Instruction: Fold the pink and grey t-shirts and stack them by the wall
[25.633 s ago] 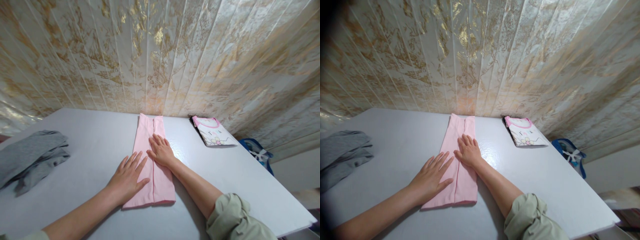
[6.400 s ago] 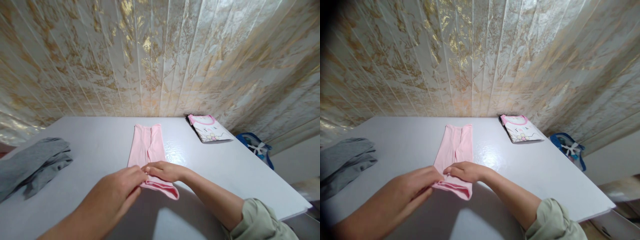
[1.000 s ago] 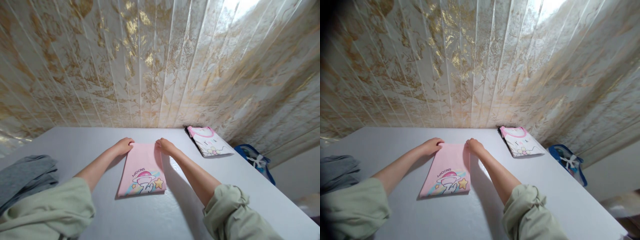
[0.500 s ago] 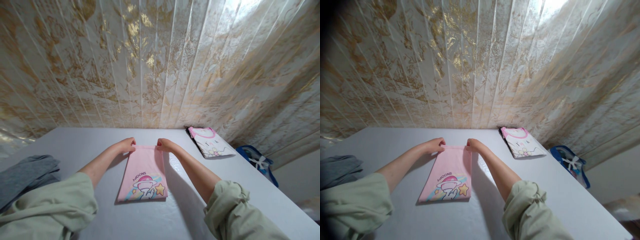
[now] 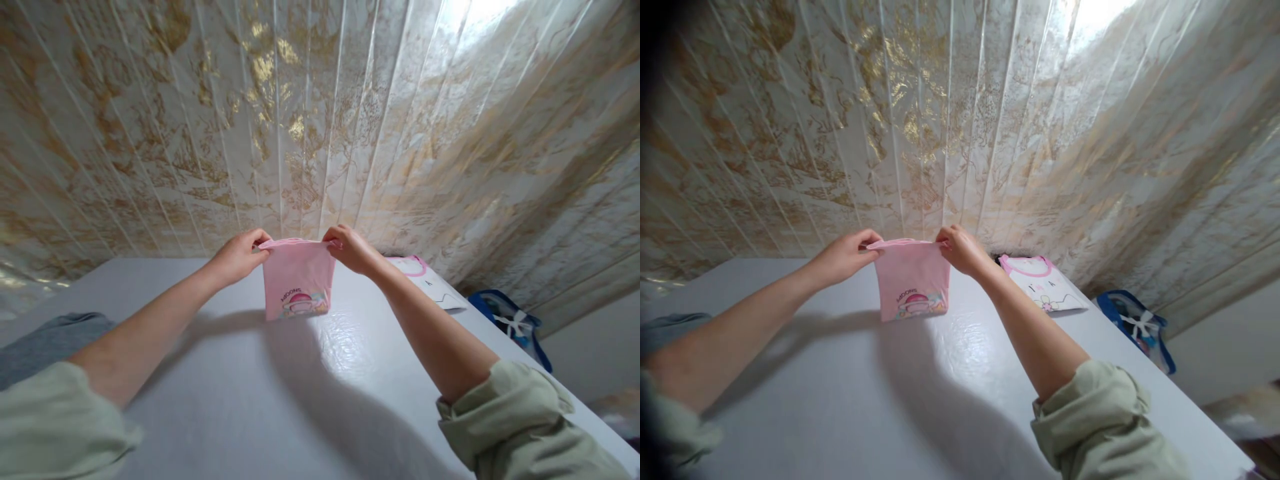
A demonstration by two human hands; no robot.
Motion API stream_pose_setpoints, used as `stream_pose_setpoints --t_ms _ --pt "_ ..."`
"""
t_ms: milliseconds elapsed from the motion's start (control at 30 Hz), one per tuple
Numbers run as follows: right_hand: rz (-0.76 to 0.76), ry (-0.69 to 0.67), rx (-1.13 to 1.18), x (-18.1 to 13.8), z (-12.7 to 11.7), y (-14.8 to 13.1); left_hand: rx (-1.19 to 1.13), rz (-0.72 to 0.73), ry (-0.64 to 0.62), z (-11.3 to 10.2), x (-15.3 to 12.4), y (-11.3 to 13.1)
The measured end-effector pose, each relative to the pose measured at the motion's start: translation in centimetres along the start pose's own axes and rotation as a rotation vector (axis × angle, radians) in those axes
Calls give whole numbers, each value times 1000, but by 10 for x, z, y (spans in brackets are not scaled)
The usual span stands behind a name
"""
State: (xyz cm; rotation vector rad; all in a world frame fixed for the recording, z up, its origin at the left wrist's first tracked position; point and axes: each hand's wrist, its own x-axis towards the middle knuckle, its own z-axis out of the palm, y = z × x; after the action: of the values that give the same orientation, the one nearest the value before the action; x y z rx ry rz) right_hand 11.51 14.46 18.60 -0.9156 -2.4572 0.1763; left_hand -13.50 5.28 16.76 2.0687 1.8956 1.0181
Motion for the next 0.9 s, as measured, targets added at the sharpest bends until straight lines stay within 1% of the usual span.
stream_pose_setpoints --t_ms 67,100,167,233,267,300,367,400,433,500,567,633,667,767,833,900 --pt "-76 77 2 -15 -19 -9 38 95 94 -11 -15 20" --pt "-98 88 -1 -27 -24 -14 62 134 113 -13 -25 26" --pt "-110 73 -12 -57 -19 -23 110 197 75 -5 -52 31" --pt "-86 -4 -19 -93 1 -28 155 229 -17 13 -85 25" --pt "-64 -56 -29 -112 15 -30 174 216 -62 24 -102 18" --pt "-51 -114 -35 -130 29 -31 188 190 -131 35 -120 11" --pt "-84 -252 -31 -164 55 -30 164 138 -275 54 -153 -5" --pt "-100 -311 -7 -177 64 -28 144 111 -326 61 -166 -11" --pt "-101 -341 10 -186 69 -26 127 84 -352 64 -175 -15" --pt "-69 -324 23 -193 72 -23 111 40 -341 65 -183 -17" --pt "-27 -259 9 -188 69 -21 115 16 -285 63 -178 -11" --pt "-17 -221 3 -179 67 -24 107 17 -252 64 -169 0" --pt "-21 -224 6 -175 68 -26 98 24 -256 67 -165 5" --pt "-45 -305 14 -172 77 -34 85 50 -323 83 -162 15" --pt "-46 -347 26 -175 83 -36 108 57 -350 93 -165 14" --pt "-20 -335 54 -179 86 -36 132 61 -346 100 -167 10"
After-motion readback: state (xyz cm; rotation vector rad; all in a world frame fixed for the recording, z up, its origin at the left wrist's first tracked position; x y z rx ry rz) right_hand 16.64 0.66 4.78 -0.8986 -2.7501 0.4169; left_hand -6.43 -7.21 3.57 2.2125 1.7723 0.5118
